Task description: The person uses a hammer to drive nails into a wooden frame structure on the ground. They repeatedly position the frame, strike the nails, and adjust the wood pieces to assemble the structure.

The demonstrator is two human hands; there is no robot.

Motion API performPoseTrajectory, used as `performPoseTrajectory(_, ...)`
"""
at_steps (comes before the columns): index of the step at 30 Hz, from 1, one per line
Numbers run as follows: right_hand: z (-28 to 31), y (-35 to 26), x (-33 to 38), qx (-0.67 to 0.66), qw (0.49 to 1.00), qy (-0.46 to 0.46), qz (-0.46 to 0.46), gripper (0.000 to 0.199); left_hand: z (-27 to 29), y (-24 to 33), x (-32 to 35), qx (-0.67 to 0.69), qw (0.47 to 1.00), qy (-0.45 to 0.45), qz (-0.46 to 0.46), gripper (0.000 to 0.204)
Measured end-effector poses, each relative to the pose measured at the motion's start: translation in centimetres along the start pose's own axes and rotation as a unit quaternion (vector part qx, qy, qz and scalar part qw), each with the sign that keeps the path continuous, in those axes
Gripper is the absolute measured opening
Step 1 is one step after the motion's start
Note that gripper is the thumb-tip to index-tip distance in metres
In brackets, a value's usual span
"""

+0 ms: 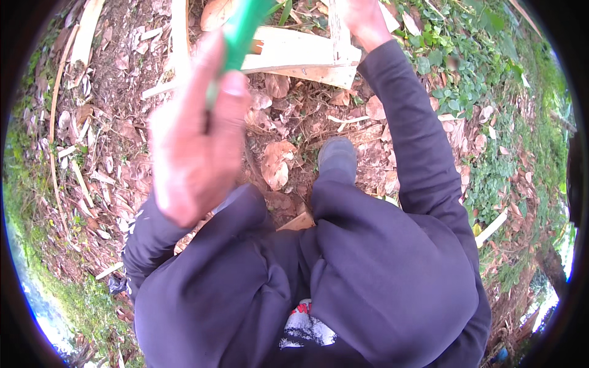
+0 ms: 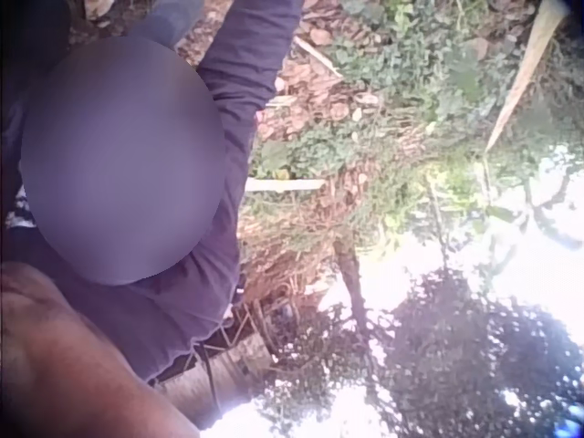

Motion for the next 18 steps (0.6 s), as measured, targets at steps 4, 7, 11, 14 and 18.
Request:
performPoseTrajectory(4, 0.2, -1.0, -0.5, -0.015, 1.0, 0.009, 0.003, 0.033, -2.8, -0.8, 1.4, -0.015, 0.995, -0.09, -0.038, 0.041)
performPoseTrajectory(7, 0.1, -1.6, -0.6, -0.036, 0.999, 0.006, -0.004, 0.033, 0.9, -0.2, 0.9, 0.038, 0.998, 0.001, 0.05, 0.041)
performPoseTrajectory(11, -0.2, -0.4, -0.6, 0.005, 1.0, 0.015, 0.013, 0.035, -1.7, -1.7, 1.2, -0.048, 0.994, -0.071, 0.067, 0.04)
performPoseTrajectory(14, 2.0, -2.5, -0.3, -0.028, 0.992, 0.099, 0.074, 0.034, -3.2, -0.9, 1.9, -0.003, 0.996, -0.084, -0.041, 0.036)
performPoseTrajectory(18, -0.3, -0.8, -0.7, -0.018, 0.998, -0.053, -0.03, 0.031, 0.5, -1.0, 0.6, 0.081, 0.994, 0.02, 0.076, 0.037)
Point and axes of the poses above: each hand's wrist, its own x-axis away from the middle knuckle, its own z-axis out of the back of the hand, y = z × x, the point moved 10 cm from there along -x, towards the middle knuckle, and after that the axes turned 6 degrees about y, right-handed, at the moved point
